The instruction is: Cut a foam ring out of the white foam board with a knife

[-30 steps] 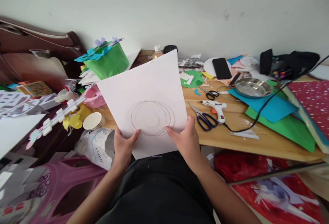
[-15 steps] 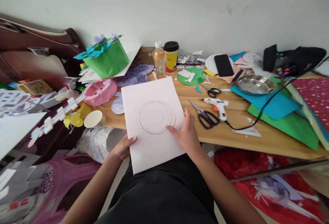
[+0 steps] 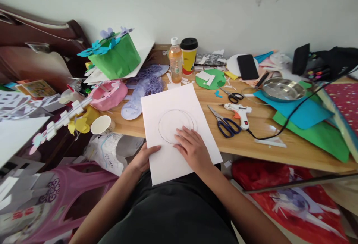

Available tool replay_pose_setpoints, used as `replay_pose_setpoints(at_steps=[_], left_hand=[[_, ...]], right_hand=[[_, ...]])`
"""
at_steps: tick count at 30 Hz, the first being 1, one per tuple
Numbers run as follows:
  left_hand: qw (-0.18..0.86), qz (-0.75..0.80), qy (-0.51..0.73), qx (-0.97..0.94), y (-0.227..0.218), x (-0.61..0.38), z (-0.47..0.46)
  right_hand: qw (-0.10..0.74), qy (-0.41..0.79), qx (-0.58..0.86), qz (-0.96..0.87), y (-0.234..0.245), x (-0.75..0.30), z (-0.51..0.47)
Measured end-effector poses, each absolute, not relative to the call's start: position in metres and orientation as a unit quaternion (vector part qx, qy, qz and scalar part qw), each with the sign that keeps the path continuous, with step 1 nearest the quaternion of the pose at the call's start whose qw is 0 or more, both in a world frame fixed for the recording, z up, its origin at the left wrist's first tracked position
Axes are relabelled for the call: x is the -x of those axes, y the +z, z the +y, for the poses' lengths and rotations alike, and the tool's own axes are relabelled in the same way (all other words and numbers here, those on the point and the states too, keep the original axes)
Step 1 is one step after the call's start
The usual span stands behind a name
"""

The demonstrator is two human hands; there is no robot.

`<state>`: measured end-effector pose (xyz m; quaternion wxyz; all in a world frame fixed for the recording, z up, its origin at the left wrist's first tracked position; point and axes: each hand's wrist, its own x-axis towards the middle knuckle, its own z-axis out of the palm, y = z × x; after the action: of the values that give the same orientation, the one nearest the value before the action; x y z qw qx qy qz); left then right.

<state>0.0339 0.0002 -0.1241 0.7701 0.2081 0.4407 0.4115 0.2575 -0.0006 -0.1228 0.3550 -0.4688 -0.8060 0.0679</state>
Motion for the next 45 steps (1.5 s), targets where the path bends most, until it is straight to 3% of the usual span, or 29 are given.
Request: replay_pose_setpoints(at_steps=[16,26,34,45], left_hand=[[0.798,0.417,0.41,-0.145,-0.132,-0.033,-0.001],[0.795,0.403,0.415,-0.185,-0.122,-0.037,-0.01],[0.789,0.405,0.426,-0.18,-0.122,-0.036,-0.022],[0.79,0.401,0.434,-0.161,-0.128,-0.036,-0.017]], right_hand=[[0.332,0.092,0.48,-0.807,-0.125,-0.257,0.011],[0.167,0.09,0.534,-0.824,-0.093,-0.256,0.05],[0.125,0.122,0.535,-0.827,-0.096,-0.248,0.047],[0.003,0.196,0.575,-0.794,-0.085,-0.233,0.049]])
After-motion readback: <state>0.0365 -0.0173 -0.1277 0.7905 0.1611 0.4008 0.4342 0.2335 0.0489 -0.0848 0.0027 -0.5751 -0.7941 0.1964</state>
